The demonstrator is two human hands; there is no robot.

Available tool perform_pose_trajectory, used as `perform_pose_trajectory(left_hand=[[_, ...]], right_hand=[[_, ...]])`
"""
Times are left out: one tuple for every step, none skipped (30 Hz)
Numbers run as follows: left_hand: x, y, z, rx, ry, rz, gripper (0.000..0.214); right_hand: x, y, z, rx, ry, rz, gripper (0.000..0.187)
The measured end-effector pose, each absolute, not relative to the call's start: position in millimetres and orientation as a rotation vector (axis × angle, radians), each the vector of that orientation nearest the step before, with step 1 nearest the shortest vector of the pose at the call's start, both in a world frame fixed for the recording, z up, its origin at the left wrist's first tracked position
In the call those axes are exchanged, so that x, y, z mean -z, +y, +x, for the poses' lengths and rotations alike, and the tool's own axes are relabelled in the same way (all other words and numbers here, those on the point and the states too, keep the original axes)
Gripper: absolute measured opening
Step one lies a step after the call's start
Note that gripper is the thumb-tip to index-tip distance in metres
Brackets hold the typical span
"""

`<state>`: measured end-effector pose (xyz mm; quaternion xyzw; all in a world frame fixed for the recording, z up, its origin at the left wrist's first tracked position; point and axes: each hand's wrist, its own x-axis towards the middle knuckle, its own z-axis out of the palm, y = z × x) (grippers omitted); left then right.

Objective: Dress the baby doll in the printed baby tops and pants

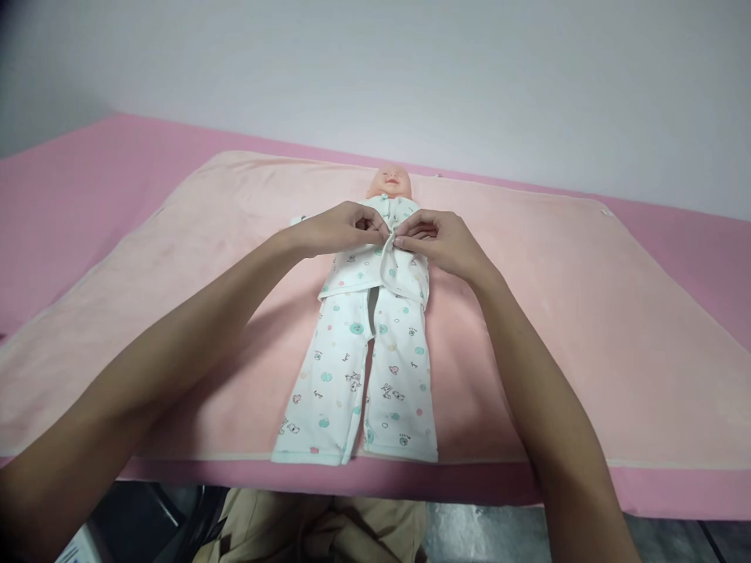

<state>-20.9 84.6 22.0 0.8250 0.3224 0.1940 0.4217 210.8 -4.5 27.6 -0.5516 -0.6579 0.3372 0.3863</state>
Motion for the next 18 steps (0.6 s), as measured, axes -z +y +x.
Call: perform_pose_trajectory(left_hand=[[-22.5,84.8,-21.7,-0.48,0.816,2.066,0.015],[-23.4,84.6,-22.4,-0.471,0.826,2.064,0.015],[-24.7,83.9,-23.1,-0.464,0.84,2.061,0.015],[-26.5,82.8,-23.7,-0.454,0.857,2.059,0.016],[-28.5,81.4,-24.3,-0.445,0.881,2.057,0.016],[-30.4,79.9,-24.8,-0.436,0.905,2.056,0.016],[-32.1,78.6,-25.2,-0.428,0.927,2.055,0.016],[-33.2,77.7,-25.4,-0.424,0.945,2.052,0.016],[-33.6,77.2,-25.6,-0.423,0.956,2.046,0.016],[-33.3,77.2,-25.7,-0.427,0.959,2.038,0.015],[-32.4,77.5,-25.6,-0.436,0.958,2.03,0.015],[-31.1,78.2,-25.6,-0.45,0.956,2.022,0.014],[-29.6,78.9,-25.4,-0.47,0.955,2.015,0.014],[-28.2,79.4,-25.3,-0.491,0.953,2.008,0.013],[-27.1,79.5,-25.2,-0.512,0.952,2.002,0.014],[-26.5,79.1,-25.1,-0.524,0.952,1.995,0.017],[-26.3,78.1,-24.8,-0.524,0.95,1.989,0.023],[-26.4,76.6,-24.4,-0.515,0.946,1.984,0.03]], right_hand=[[-27.3,-5.5,208.8,-0.831,-1.667,-1.413,0.036],[-27.6,-7.2,206.0,-0.795,-1.661,-1.424,0.032],[-28.4,-9.3,202.4,-0.747,-1.659,-1.434,0.028],[-29.5,-11.9,198.3,-0.692,-1.66,-1.443,0.025],[-30.8,-14.7,193.8,-0.636,-1.663,-1.45,0.021],[-31.9,-17.4,189.3,-0.586,-1.667,-1.456,0.019],[-32.8,-19.9,185.2,-0.547,-1.674,-1.46,0.016],[-33.3,-21.9,181.6,-0.52,-1.682,-1.462,0.014],[-33.2,-23.3,178.7,-0.502,-1.688,-1.463,0.013],[-32.7,-24.2,176.7,-0.494,-1.691,-1.465,0.013],[-31.6,-24.4,175.6,-0.488,-1.689,-1.465,0.013],[-30.2,-24.2,175.1,-0.484,-1.682,-1.465,0.014],[-28.6,-23.5,175.1,-0.482,-1.67,-1.464,0.015],[-26.7,-22.5,175.6,-0.479,-1.658,-1.465,0.016],[-24.6,-21.3,176.2,-0.476,-1.647,-1.466,0.018],[-22.3,-19.9,177.1,-0.473,-1.638,-1.467,0.018],[-19.8,-18.2,178.2,-0.472,-1.633,-1.467,0.018],[-17.1,-16.4,179.5,-0.474,-1.63,-1.463,0.017]])
